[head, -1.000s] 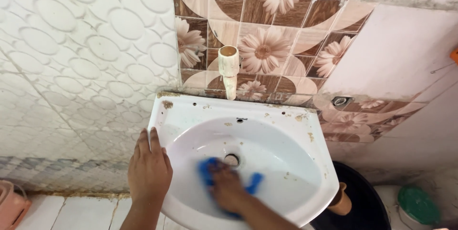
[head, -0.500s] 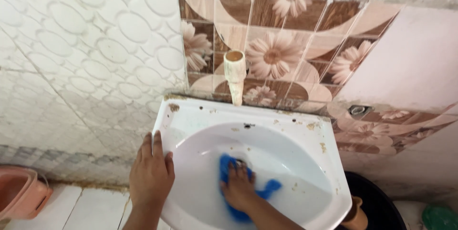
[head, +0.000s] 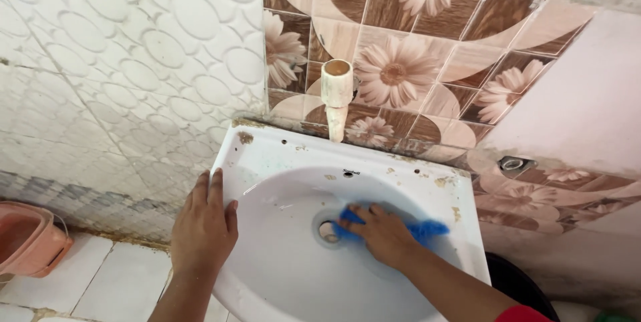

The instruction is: The person fills a clay cup with water from a wall-mounted tap, then uses a blue cloth to scrub the interior and rim of a white ceramic sink. The person repeatedly wets the cloth under the tap and continues scrubbing the sink basin and surrounding tiled wall area.

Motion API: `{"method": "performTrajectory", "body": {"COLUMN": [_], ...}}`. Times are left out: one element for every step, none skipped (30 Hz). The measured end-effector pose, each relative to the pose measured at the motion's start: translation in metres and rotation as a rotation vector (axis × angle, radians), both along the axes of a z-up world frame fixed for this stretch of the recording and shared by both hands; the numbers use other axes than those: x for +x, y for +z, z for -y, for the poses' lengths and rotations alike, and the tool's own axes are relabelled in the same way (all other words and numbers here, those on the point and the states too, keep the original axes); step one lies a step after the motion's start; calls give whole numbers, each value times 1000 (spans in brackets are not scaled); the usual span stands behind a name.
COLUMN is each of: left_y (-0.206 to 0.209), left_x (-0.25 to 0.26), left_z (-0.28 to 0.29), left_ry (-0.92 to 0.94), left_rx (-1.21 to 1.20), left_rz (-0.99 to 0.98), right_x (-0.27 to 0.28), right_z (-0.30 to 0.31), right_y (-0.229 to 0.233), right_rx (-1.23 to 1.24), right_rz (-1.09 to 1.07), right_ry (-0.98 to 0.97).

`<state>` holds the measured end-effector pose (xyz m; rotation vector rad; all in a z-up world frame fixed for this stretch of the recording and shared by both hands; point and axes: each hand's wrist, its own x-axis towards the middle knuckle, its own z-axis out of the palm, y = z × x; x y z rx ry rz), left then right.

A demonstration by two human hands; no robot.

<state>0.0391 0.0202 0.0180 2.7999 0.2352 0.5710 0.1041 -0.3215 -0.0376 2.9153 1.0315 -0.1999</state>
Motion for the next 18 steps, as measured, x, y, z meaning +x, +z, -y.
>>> {"method": "performTrajectory", "body": {"left_y": [0, 0, 0, 0, 1, 2, 2, 3, 3, 2, 2, 1, 0, 0, 1, 0, 0, 1], "left_x": [2, 2, 1, 2, 2, 2, 1, 0, 0, 0, 1, 2, 1, 1, 3, 0, -3, 1], "left_z": [0, 0, -1, -1, -1, -1, -1, 0, 0, 0, 0, -1, -1, -2, -3, -3, -3, -3], "left_ry": [11, 17, 23, 23, 23, 21, 18, 15, 11, 13, 14, 14, 2, -2, -5, -13, -21, -20], "left_rx": [1, 3, 5, 7, 8, 11, 4, -1, -7, -9, -11, -16, -10, -6, -3, -10, -18, -27], "left_rz": [-4, -12, -20, -21, -22, -21, -19, -16, -14, -11, -8, -5, -12, -10, -8, -1, 6, 30], "right_x": [-1, -5, -11, -15, -19, -22, -18, -9, -3, -1, 5, 9, 5, 3, 5, 3, 3, 9], "right_z": [-7, -16, -25, -32, -38, -41, -37, -31, -26, -18, -11, -3, 2, 5, 7, 8, 7, 5], "right_y": [5, 8, 9, 11, 11, 11, 12, 15, 16, 15, 15, 13, 7, 1, -4, -12, -18, -17], "right_rx": [-51, -102, -152, -129, -105, -78, -184, -287, -391, -475, -560, -648, -561, -474, -385, -131, 123, 378], "right_rz": [-45, -94, -143, -215, -286, -357, -211, -65, 82, 104, 126, 146, 60, -12, -82, -142, -196, -230], "right_ry": [-46, -98, -149, -146, -143, -142, -20, 101, 221, 232, 244, 254, 134, 21, -92, -132, -173, -205]}}
